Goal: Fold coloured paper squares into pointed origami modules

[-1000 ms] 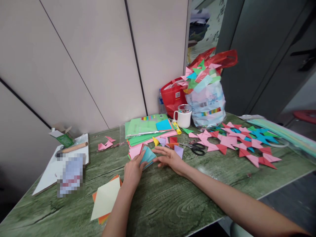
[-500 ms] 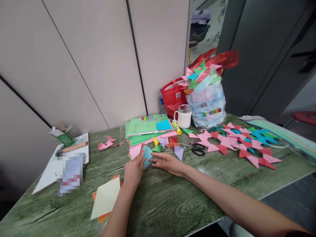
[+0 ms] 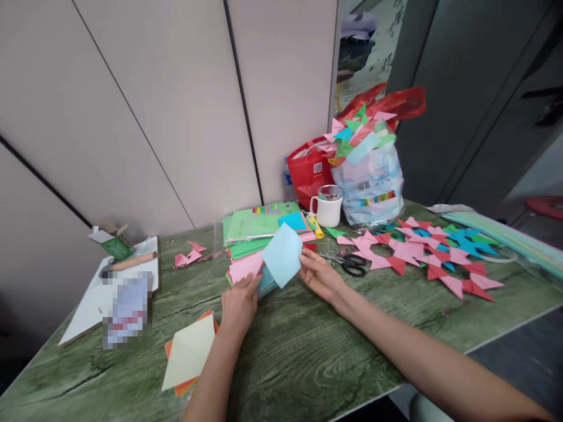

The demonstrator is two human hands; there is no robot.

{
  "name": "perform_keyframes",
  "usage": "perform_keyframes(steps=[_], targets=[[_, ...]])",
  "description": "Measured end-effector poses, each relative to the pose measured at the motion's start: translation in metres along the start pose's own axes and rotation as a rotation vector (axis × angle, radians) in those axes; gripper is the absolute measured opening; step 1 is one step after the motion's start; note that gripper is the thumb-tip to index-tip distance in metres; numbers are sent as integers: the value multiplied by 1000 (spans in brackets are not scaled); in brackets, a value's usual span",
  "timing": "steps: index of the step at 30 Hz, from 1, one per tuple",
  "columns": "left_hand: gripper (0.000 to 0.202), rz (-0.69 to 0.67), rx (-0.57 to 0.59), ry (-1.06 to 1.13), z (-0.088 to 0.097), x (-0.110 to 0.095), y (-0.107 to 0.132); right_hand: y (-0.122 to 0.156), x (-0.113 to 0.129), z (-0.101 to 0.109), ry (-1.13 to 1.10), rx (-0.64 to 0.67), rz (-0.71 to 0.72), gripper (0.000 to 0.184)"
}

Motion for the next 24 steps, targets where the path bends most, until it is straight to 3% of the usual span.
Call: perform_keyframes(steps=[3, 7, 10, 15, 20, 24], targets=[[27, -6, -68, 52, 6, -3, 1, -1, -2, 2, -70, -5, -43, 25], [27, 31, -124, 231, 10, 1, 1, 6, -6, -15, -29, 88, -106, 30], [28, 78, -194, 465, 16, 6, 1, 11, -11, -25, 79, 151, -134, 28], [39, 161, -323, 984, 25, 13, 4, 15, -20, -26, 169, 128, -132, 26], [38, 334, -271, 1306, 4, 21, 5, 19, -23, -32, 259, 146, -114, 37], [36, 384, -124, 1383, -9, 16, 4, 23, -25, -36, 316, 175, -132, 37]])
Point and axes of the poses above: each hand's wrist, its own y-axis away from the middle knuckle, its own z-axis out of the back of the hand, x = y × z, the point moved 9 cm from there along -y, towards the middle knuckle, and after that the axes turned 5 degrees about -y, right-handed, at the moved point
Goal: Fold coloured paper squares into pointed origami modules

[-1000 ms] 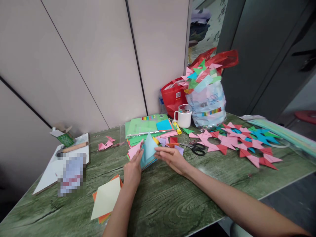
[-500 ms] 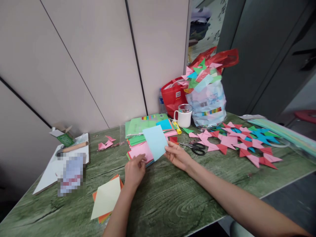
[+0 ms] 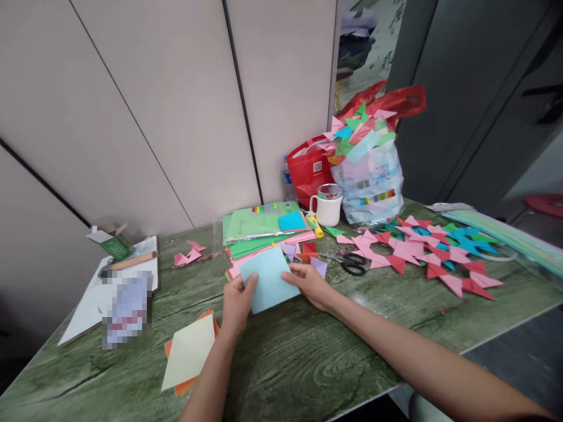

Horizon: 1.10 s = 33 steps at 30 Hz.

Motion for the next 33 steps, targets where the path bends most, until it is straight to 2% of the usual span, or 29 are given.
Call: perform_keyframes(steps=[5, 9, 13, 16, 19, 21, 23, 25, 27, 30, 33], targets=[[31, 31, 102, -13, -12, -6, 6, 1, -5, -1, 14, 31, -34, 38], [31, 97, 181, 28, -21, -2, 10, 0, -9, 3, 21, -9, -44, 36], [23, 151, 181, 172, -20, 1, 9, -1, -10, 6, 52, -51, -69, 34], [16, 221, 128, 268, -12, 5, 5, -2, 2, 12, -11, -109, 11, 35], [14, 262, 65, 300, -5, 8, 3, -2, 18, 5, 32, 0, 152, 32], [15, 263, 98, 291, -8, 8, 4, -1, 23, -5, 155, 105, 213, 28], [16, 270, 174, 271, -16, 7, 7, 2, 23, -12, 275, 153, 248, 26], [20, 284, 244, 255, -25, 7, 11, 2, 21, -10, 312, 102, 244, 20], [27, 268, 274, 274, -30, 5, 12, 2, 18, -1, 276, -16, 205, 19], [46, 148, 299, 351, -34, -5, 11, 2, 18, 15, 236, -181, 180, 23], [54, 22, 367, 325, -39, -13, 12, 2, 18, 21, 243, -234, 185, 27]])
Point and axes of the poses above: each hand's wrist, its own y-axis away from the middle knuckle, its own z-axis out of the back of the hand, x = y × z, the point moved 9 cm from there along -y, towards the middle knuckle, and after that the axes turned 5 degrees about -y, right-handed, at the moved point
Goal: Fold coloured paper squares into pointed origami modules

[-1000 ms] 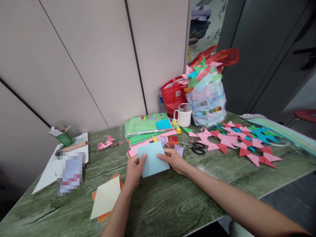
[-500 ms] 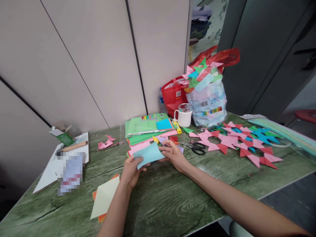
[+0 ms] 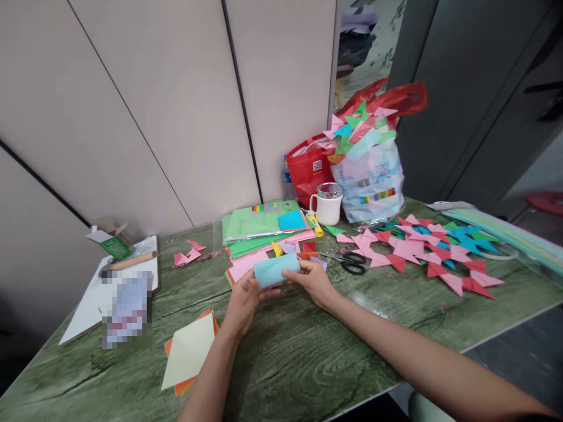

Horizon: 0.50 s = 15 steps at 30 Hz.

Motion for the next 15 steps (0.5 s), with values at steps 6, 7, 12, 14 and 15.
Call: perform_keyframes(steps=[6, 7, 12, 14, 15], targets=[[38, -12, -139, -209, 13, 6, 0, 1, -4, -5, -24, 34, 0, 34], [38, -16, -167, -210, 16, 6, 0, 1, -4, -5, -28, 40, 5, 35], [49, -2, -241, -119, 20, 3, 3, 5, 3, -10, -31, 83, 37, 52], [47, 13, -238, -113, 18, 2, 4, 7, 5, -14, -30, 119, 42, 54], [45, 17, -237, -115, 18, 2, 4, 7, 5, -15, -27, 133, 45, 51]])
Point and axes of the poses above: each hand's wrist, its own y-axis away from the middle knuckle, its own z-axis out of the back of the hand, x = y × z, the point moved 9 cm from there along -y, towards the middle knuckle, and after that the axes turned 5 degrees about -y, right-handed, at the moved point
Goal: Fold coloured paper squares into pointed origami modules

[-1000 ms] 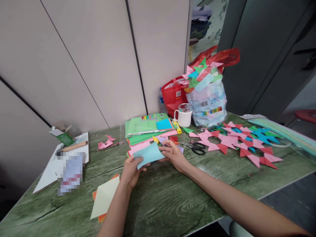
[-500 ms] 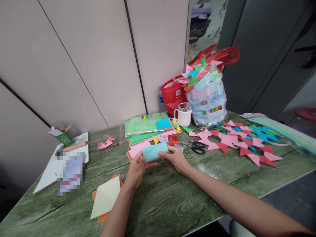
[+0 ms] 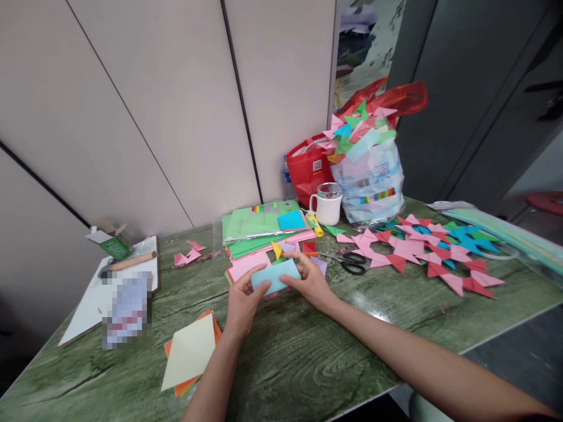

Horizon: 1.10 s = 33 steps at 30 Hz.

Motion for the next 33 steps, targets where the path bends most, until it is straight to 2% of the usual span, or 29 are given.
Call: perform_keyframes(steps=[4, 13, 17, 28, 33], targets=[[40, 2, -6, -9, 1, 0, 0, 0, -1, -1, 22, 13, 15, 40], [35, -5, 13, -26, 0, 1, -1, 0, -1, -3, 22, 40, 19, 41], [35, -1, -1, -23, 1, 1, -1, 0, -2, -1, 55, 16, 8, 35], [36, 7, -40, -23, 3, 0, 0, 0, -2, 0, 58, -2, 2, 34], [34, -40, -48, -60, 7, 3, -3, 0, -4, 0, 52, 5, -4, 34]])
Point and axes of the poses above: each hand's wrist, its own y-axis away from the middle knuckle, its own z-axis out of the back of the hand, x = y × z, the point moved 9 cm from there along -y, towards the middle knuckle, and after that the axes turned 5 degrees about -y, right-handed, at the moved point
